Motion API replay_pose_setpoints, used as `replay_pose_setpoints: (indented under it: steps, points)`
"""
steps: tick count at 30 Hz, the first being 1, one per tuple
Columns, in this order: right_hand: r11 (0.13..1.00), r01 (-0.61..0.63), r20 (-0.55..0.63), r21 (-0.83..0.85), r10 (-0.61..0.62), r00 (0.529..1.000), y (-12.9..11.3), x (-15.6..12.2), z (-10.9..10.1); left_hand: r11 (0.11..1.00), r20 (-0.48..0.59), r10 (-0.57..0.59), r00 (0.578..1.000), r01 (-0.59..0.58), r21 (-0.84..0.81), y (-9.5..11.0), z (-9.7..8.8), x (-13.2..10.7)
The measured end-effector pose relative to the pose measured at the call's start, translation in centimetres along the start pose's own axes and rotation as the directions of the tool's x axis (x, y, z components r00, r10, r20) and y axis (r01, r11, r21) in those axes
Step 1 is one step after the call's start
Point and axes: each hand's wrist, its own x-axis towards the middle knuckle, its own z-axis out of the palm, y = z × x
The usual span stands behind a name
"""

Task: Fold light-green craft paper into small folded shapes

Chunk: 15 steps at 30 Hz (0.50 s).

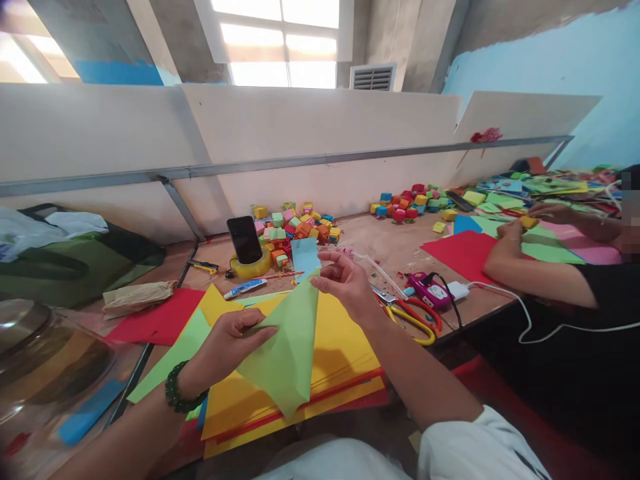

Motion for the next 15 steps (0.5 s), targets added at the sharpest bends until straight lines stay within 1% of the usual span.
replay_pose_setpoints:
  steps: [2,5,8,11,15]
  points:
    - [0.999,0.043,-0.011,-0.03,-0.043,0.999,-0.4,0.1,0.3,0.998,-0.044,0.018,0.999,-0.015,0.063,0.3,-0.3,-0.1]
    - [0.993,0.091,-0.02,-0.07,-0.093,0.995,-0.9,0.2,0.6,0.996,-0.047,0.009,0.999,-0.004,0.09,0.7,-0.8,-0.4]
    - [0.991,0.095,-0.019,-0.093,-0.098,0.995,-1.1,0.2,0.9,0.995,-0.055,-0.004,0.998,0.009,0.098,0.7,-1.1,-0.7]
    - [0.99,0.104,-0.016,-0.093,-0.106,0.994,-1.0,0.3,1.0,0.992,-0.086,0.016,0.996,-0.005,0.13,0.4,-1.0,-1.0]
    - [0.994,0.09,-0.055,-0.059,-0.094,0.994,-0.9,0.3,1.1,0.985,-0.096,0.048,0.994,-0.031,0.167,0.1,-0.9,-1.3]
